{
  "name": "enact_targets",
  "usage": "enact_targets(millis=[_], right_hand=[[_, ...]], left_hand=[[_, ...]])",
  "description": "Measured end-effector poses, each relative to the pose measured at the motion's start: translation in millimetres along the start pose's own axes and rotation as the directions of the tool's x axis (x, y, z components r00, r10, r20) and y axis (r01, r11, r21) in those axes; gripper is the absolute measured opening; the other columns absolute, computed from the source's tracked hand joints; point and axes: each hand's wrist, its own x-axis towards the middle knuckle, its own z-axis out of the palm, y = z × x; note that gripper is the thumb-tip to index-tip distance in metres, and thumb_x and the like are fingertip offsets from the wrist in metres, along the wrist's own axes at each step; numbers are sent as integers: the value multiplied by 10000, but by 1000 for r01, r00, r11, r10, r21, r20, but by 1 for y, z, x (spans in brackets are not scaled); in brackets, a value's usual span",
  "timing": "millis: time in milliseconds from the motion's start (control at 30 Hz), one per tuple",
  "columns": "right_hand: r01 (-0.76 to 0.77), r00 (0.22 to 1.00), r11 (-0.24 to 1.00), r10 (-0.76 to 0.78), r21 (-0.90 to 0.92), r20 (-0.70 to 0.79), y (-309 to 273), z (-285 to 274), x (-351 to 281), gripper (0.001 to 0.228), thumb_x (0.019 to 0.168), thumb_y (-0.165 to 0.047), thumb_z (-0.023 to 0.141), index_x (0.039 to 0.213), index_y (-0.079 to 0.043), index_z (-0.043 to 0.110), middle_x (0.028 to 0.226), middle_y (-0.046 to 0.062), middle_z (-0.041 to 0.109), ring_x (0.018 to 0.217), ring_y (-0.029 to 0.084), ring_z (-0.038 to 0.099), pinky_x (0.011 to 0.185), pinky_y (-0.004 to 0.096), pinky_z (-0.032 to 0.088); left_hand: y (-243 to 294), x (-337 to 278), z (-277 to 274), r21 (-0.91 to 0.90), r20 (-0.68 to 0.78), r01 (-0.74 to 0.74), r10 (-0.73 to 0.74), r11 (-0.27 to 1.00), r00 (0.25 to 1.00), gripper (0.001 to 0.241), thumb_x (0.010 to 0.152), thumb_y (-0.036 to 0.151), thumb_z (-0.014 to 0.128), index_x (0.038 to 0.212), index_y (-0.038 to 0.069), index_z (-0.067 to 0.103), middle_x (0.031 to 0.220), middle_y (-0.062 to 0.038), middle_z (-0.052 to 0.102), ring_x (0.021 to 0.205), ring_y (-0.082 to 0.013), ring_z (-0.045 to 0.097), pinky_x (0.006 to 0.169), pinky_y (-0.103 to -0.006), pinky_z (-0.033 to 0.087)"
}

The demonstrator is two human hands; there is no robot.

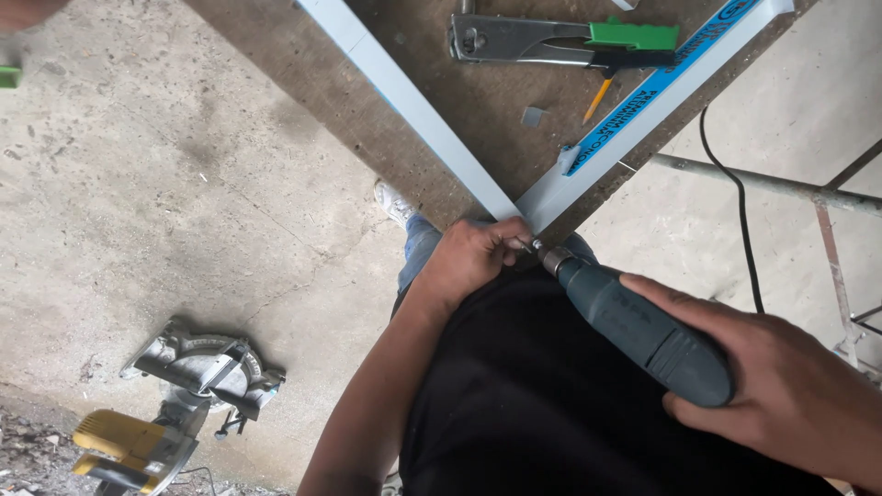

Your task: Assembling aluminum frames by drilling holes and using a rivet gun to secure joints

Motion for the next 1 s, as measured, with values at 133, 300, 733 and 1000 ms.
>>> enact_targets(millis=[133,300,733,1000], right_hand=[[114,993,988,-111,100,-38,-1,10,-3,1054,694,-83,803,1587,-564,519,814,25,800,653,221,601,663,337,509],[18,998,999,-20,-39,-56,-7,23,-11,1033,724,-181,773,1582,-638,424,807,27,794,678,219,638,697,325,540],[140,982,988,-147,-68,-117,-10,39,-18,1054,651,-391,804,1580,-614,358,1377,-222,698,1191,87,764,912,301,592],[324,943,880,-272,347,-191,42,21,4,1063,591,48,812,1536,-381,579,1497,-147,711,1268,47,675,1039,251,447]], left_hand=[[4,0,-3,-24,0,31,-31,999,1000,399,762,-40,498,999,239,657,722,84,732,771,-95,766,782,-251,544],[17,0,-10,-28,36,95,-94,995,995,342,779,2,460,935,251,637,682,76,687,690,-96,715,738,-257,515],[8,-2,-2,-116,-5,97,-98,988,995,260,875,30,543,967,242,661,673,54,708,681,-63,706,744,-220,516],[14,2,-9,0,38,102,-102,995,994,180,952,116,553,956,268,650,684,89,727,733,-90,719,772,-264,517]])
